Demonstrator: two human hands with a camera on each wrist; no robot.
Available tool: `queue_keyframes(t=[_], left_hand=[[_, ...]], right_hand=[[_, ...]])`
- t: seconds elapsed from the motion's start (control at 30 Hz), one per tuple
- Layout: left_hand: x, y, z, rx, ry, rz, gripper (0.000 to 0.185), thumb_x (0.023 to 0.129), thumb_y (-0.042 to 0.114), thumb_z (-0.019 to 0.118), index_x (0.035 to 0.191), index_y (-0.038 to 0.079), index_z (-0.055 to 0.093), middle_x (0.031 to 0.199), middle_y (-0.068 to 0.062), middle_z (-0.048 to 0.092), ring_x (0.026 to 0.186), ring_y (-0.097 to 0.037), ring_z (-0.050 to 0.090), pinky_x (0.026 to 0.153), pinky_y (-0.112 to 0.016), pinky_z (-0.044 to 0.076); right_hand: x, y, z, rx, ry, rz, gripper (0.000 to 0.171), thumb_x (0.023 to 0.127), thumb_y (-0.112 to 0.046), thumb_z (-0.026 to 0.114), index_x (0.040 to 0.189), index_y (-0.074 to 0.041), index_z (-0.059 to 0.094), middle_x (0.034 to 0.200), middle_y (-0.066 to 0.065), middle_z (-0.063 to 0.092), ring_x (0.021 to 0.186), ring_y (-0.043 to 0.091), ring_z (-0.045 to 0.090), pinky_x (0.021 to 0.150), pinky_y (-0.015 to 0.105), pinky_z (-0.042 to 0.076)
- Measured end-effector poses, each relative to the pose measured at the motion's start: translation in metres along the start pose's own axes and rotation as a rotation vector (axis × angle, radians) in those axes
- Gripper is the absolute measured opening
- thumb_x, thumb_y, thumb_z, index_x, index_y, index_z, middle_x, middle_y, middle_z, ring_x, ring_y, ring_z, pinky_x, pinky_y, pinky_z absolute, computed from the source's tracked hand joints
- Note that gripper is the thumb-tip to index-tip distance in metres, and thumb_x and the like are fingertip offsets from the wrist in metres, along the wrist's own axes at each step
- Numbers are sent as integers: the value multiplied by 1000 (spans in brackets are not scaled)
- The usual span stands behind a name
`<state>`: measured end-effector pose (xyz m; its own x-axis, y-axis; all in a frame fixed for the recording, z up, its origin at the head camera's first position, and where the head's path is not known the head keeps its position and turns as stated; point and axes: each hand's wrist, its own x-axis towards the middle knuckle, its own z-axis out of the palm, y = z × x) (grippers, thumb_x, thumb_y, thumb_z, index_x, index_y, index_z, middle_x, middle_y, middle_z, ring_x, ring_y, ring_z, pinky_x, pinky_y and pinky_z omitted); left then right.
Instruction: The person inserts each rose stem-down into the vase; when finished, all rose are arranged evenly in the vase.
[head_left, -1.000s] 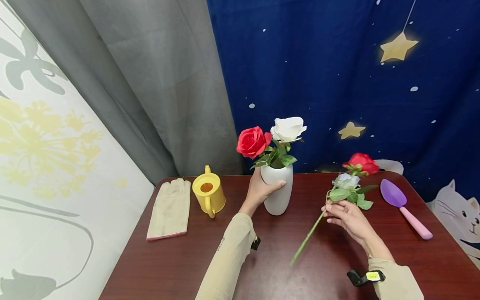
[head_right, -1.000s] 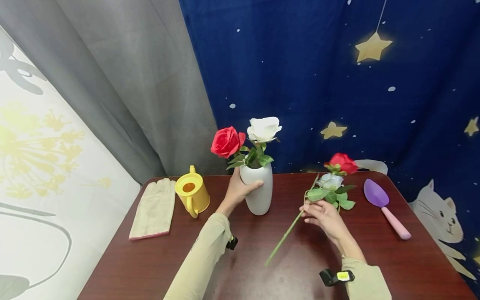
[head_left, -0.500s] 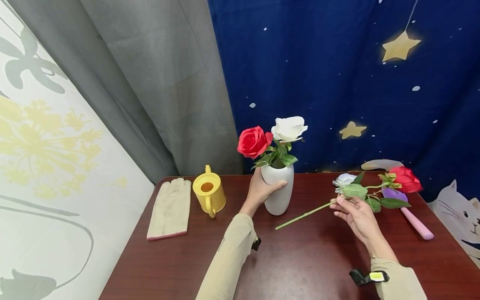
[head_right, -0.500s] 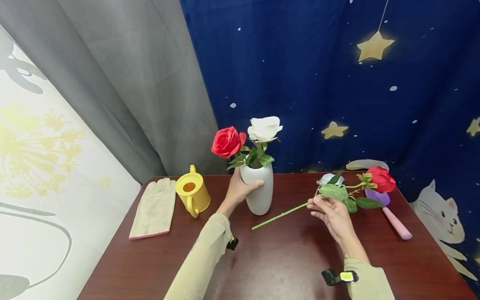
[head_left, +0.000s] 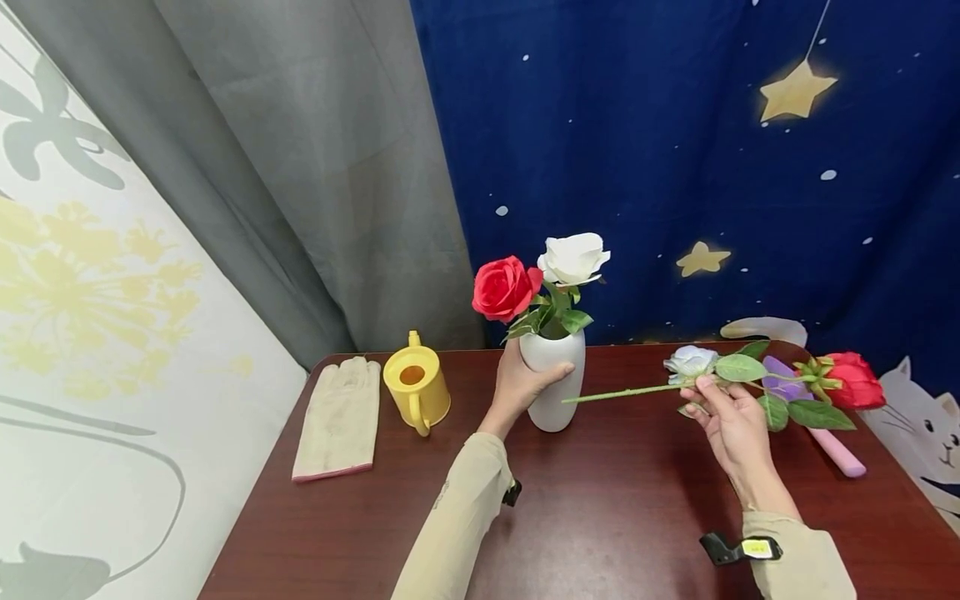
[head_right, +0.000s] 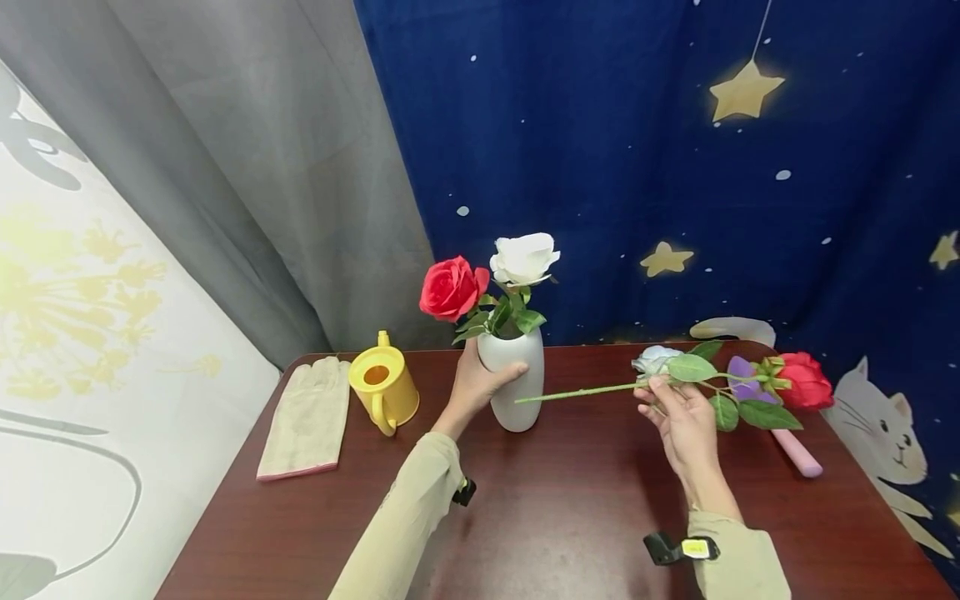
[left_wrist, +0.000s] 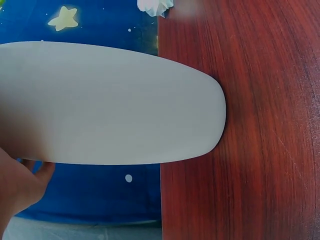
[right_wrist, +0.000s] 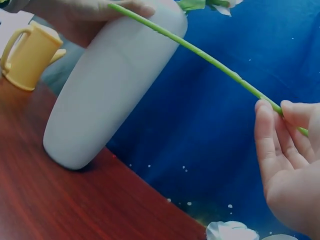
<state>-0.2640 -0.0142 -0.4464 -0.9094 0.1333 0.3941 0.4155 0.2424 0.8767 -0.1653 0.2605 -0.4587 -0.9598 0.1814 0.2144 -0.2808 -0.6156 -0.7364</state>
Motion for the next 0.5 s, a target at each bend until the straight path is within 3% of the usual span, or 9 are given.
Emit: queue_keyframes(t=[0.27,0.5], left_hand=[[-3,2,2,31,54,49,83,65,44,82,133,29,38,116,8,54,95,-10,56,74,-31,51],[-5,2,6,65,111,74,86,64,44,82,135,28,37,119,9,52,98,-9,54,75,-30,51]], right_hand=[[7,-15,18,135,120,-77,13,91,8,50,91,3,61,83,13,65,73,20,66,59,25,53],[19,-30,44,136,167,-153,6,89,8,55,89,4,59,80,14,67,69,20,66,55,24,52]])
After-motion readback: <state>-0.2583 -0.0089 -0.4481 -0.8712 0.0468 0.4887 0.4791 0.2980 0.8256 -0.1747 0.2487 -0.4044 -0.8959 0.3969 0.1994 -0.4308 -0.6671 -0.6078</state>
